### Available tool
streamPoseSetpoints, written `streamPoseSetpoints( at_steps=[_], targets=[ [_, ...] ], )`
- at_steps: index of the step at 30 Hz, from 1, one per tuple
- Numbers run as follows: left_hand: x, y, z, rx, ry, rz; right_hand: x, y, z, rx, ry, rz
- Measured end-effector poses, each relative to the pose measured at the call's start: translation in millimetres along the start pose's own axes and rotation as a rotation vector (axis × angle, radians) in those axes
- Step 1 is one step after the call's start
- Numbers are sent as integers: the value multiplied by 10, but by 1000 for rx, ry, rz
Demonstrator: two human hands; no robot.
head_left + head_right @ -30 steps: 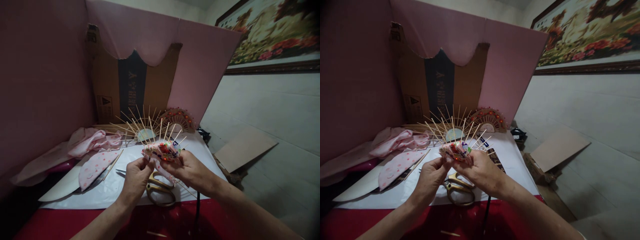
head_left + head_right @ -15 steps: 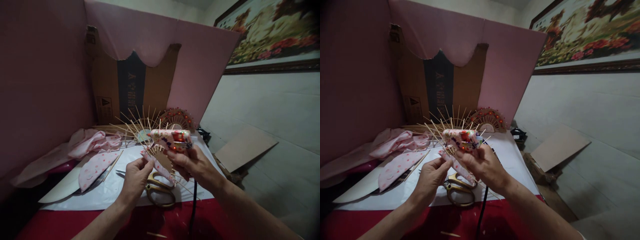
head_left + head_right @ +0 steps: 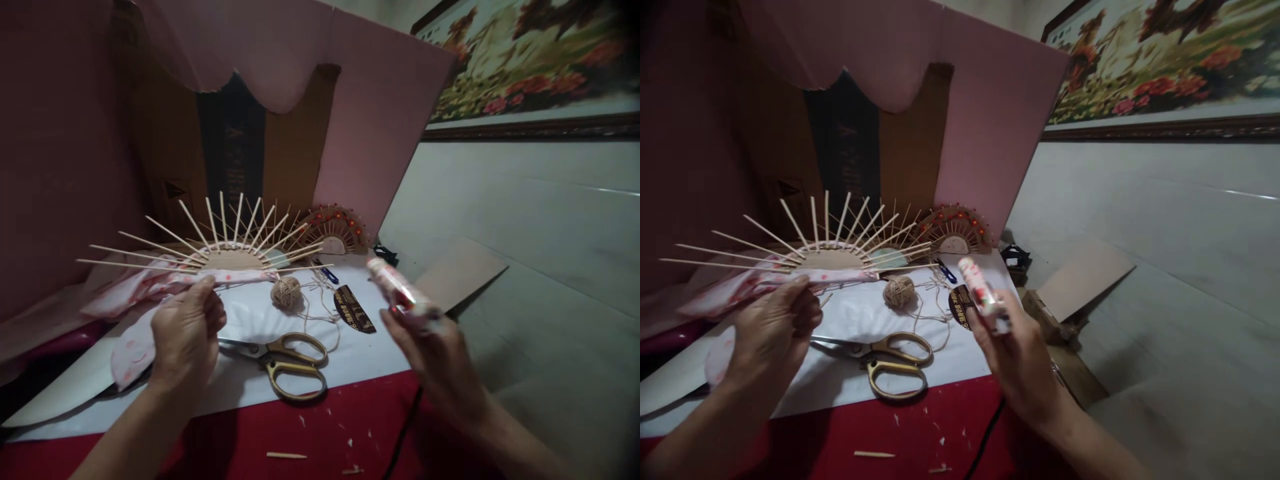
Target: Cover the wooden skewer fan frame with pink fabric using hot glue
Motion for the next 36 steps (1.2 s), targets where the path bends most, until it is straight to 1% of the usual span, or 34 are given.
streamPoseSetpoints(
  at_steps=[1, 3, 5, 6, 9, 11, 12, 14, 15, 16, 17, 18, 20, 21, 22, 24, 26, 29, 36],
  targets=[
    [-11, 2, 20, -11, 6, -21, -71, 9, 107, 3, 148, -94],
    [-30, 27, 10, -15, 2, -53, -206, 6, 352, 2, 420, -218],
    [-55, 71, -67, 28, -11, -89, -320, -16, 602, -25, 633, -285],
    [-69, 95, -122, 62, -21, -108, -373, -26, 698, -18, 696, -308],
    [-111, 164, -285, 167, -60, -164, -485, -18, 869, 18, 776, -376],
    [-143, 206, -358, 216, -70, -209, -506, 11, 849, 68, 767, -387],
    [-164, 229, -384, 241, -65, -239, -505, 27, 792, 104, 740, -373],
    [-207, 285, -422, 300, -34, -296, -495, 55, 593, 183, 609, -302],
    [-227, 318, -437, 333, -15, -320, -497, 66, 471, 207, 489, -256],
    [-243, 351, -451, 364, -1, -338, -517, 76, 350, 214, 323, -221],
    [-257, 386, -464, 392, 9, -354, -565, 82, 244, 191, 126, -205],
    [-269, 419, -475, 413, 16, -370, -658, 83, 182, 103, -68, -227],
    [-287, 474, -497, 431, 20, -398, -931, 90, 110, -156, -482, -289],
    [-294, 496, -507, 433, 21, -411, -1089, 95, 38, -227, -685, -340],
    [-299, 515, -516, 430, 24, -423, -1221, 89, -43, -260, -846, -363],
    [-296, 541, -537, 436, 22, -424, -1385, 50, -144, -325, -1068, -281],
    [-280, 554, -555, 454, 13, -402, -1484, 19, -239, -337, -1213, -227],
    [-249, 544, -559, 458, -5, -368, -1546, 0, -324, -333, -1294, -206],
    [-245, 487, -528, 389, 60, -371, -1538, -46, -221, -393, -1326, -106]
  ],
)
Point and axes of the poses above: each hand's wrist, its own y-axis away from the middle knuckle, its own x-axis out of the back of the hand, z = x × y, the point moved 6 cm from there along -y, towards the middle knuckle, and after that the axes turned 2 degrees about -y, right-handed, at the moved point
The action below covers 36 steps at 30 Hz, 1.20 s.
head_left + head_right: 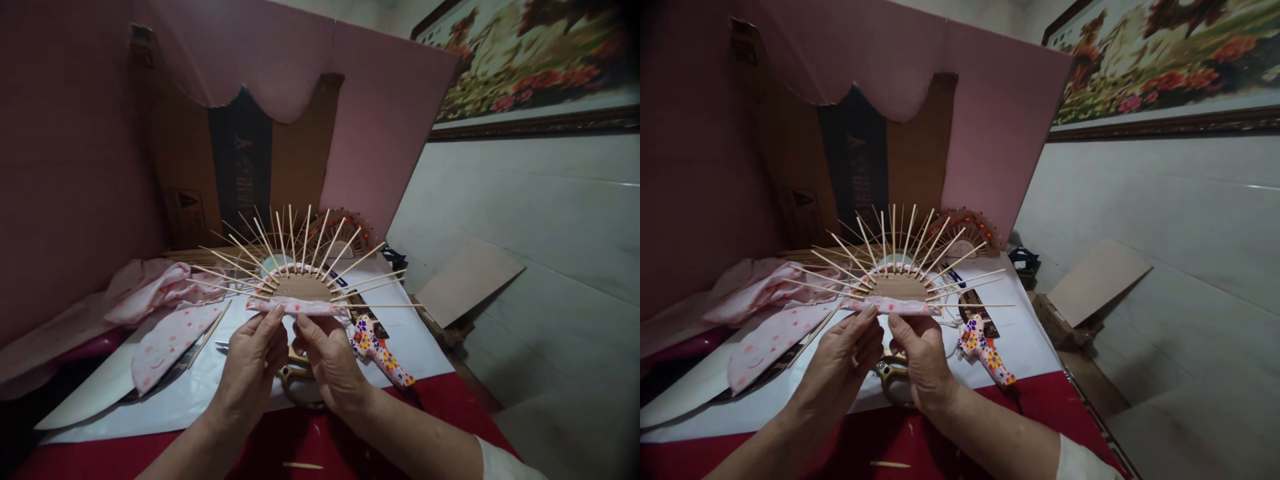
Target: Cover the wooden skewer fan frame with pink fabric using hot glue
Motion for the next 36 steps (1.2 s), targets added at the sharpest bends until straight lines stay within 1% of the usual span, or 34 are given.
streamPoseSetpoints(
  at_steps=[5, 9, 10, 14, 16, 20, 22, 24, 28, 32, 36],
  targets=[
    [19, 3, -38, -12, -34, 54, -41, -60, 17, -61, -73, 8],
    [-17, -20, -83, 25, -70, -4, 7, -127, -41, -33, -92, 52],
    [-13, -28, -85, 38, -71, 4, 41, -149, -70, -14, -90, 68],
    [49, -67, -15, 40, -94, 110, 240, -222, -193, 57, -73, 143],
    [61, -95, 44, 6, -114, 110, 345, -230, -235, 78, -69, 169],
    [122, -157, 116, -78, -126, 123, 517, -201, -248, 75, -67, 199],
    [156, -180, 107, -83, -129, 133, 579, -184, -243, 70, -73, 210],
    [172, -188, 77, -56, -143, 135, 624, -173, -241, 63, -81, 217],
    [161, -169, 37, -4, -220, 125, 685, -148, -249, 50, -91, 250],
    [134, -158, 23, 1, -275, 86, 691, -118, -230, 30, -83, 260],
    [165, -166, -7, 16, -283, 115, 680, -90, -172, -27, -81, 275]
  ],
)
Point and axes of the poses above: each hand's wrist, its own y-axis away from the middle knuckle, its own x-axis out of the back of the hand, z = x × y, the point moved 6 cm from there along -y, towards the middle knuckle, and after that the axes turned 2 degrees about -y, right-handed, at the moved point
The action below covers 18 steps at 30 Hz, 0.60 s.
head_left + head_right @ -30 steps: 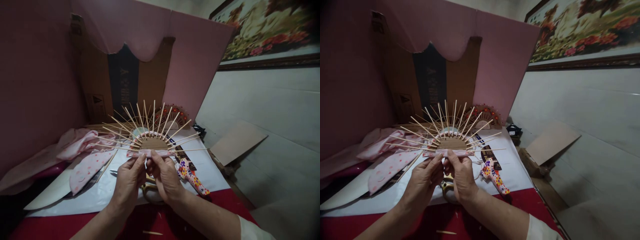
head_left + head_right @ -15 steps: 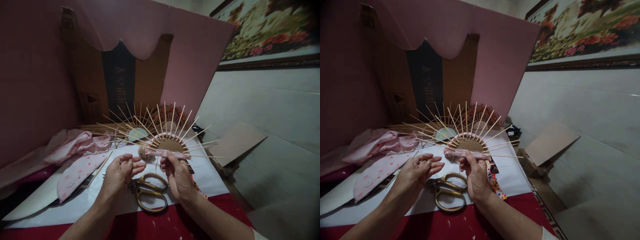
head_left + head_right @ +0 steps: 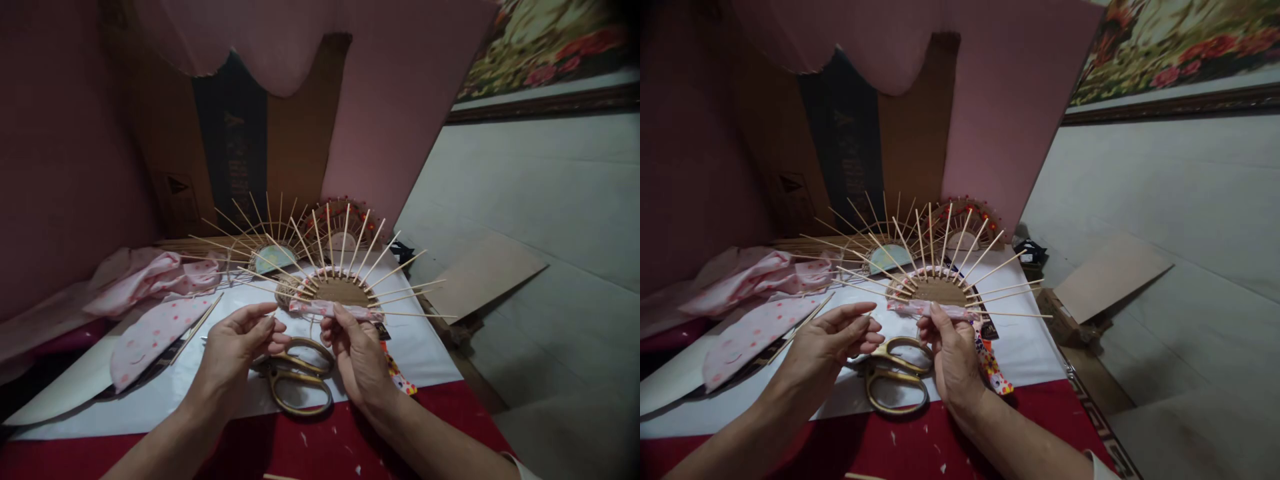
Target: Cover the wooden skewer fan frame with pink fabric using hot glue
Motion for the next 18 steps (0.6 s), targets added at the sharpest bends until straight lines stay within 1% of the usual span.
streamPoseSetpoints(
  at_steps=[5, 11, 18],
  targets=[
    [9, 4, -25, 36, 1, 41, 2, 23, 28, -20, 4, 1],
    [-23, 26, -27, 33, -17, 31, 24, 39, 75, -28, 18, -10],
    [-67, 68, -87, 11, 55, 35, 2, 88, 106, -35, 18, 19]
  ],
)
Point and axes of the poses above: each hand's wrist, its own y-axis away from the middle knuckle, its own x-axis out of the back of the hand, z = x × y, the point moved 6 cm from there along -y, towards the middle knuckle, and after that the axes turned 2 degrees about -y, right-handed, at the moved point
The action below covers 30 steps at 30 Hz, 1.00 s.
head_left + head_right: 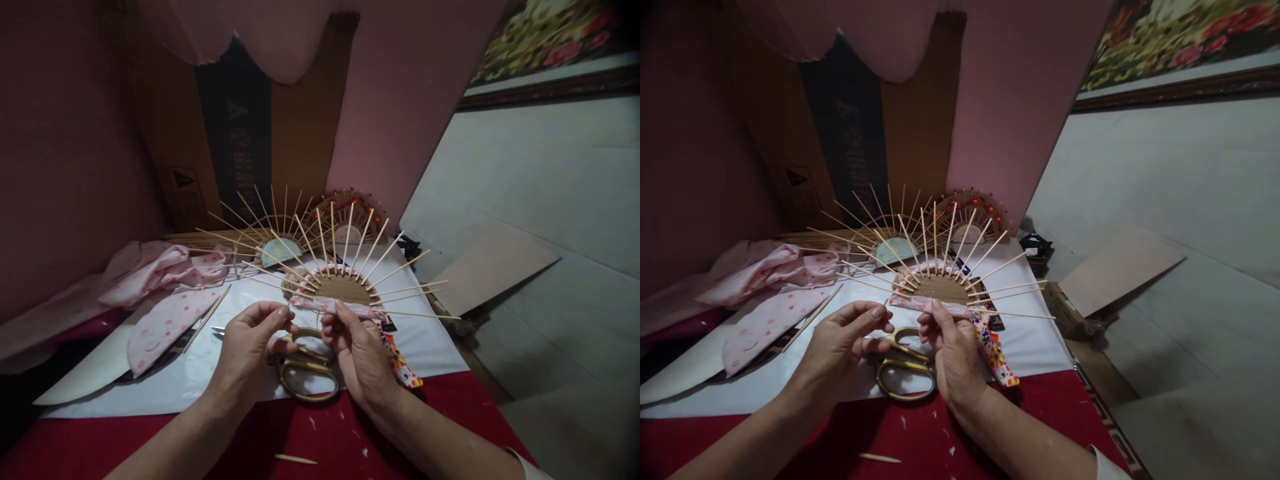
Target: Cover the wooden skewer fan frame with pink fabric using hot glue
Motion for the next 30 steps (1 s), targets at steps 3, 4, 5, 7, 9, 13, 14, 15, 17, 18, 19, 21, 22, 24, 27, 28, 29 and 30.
streamPoseSetpoints(
  at_steps=[3, 4, 5, 7, 9, 13, 14, 15, 17, 18, 19, 21, 22, 24, 27, 28, 29, 30],
  targets=[
    [-21, -12, -17, 14, 32, -14, -15, 6, 8, 0, -26, -2],
    [-26, -18, -22, 23, 47, -21, -19, 7, 9, -1, -29, -3],
    [-30, -23, -25, 34, 64, -29, -22, 8, 11, -3, -30, -3],
    [-36, -28, -30, 55, 97, -45, -26, 12, 10, -3, -34, -3],
    [-39, -27, -36, 79, 121, -62, -29, 17, 6, 2, -33, -4],
    [-34, -25, -55, 108, 141, -75, -40, 27, 17, -5, -9, -14],
    [-30, -27, -60, 111, 146, -70, -41, 29, 21, -7, -6, -15],
    [-25, -30, -66, 115, 152, -64, -42, 31, 26, -7, -3, -14],
    [-19, -38, -78, 121, 164, -56, -41, 32, 36, -6, -5, -8],
    [-18, -43, -84, 126, 170, -55, -40, 32, 44, -9, -6, -5],
    [-18, -46, -88, 129, 176, -55, -39, 31, 52, -13, -7, -3],
    [-20, -49, -91, 133, 182, -55, -39, 30, 63, -15, -7, -2],
    [-21, -48, -90, 133, 182, -53, -42, 30, 65, -15, -6, -4],
    [-24, -42, -82, 131, 182, -47, -48, 31, 64, -11, -6, -7],
    [-27, -32, -74, 131, 179, -43, -56, 36, 62, -13, -9, -9],
    [-28, -30, -72, 129, 180, -43, -57, 38, 61, -12, -9, -9],
    [-29, -29, -71, 128, 180, -44, -57, 39, 62, -12, -8, -10],
    [-29, -29, -71, 128, 179, -46, -58, 39, 64, -12, -7, -11]
  ],
)
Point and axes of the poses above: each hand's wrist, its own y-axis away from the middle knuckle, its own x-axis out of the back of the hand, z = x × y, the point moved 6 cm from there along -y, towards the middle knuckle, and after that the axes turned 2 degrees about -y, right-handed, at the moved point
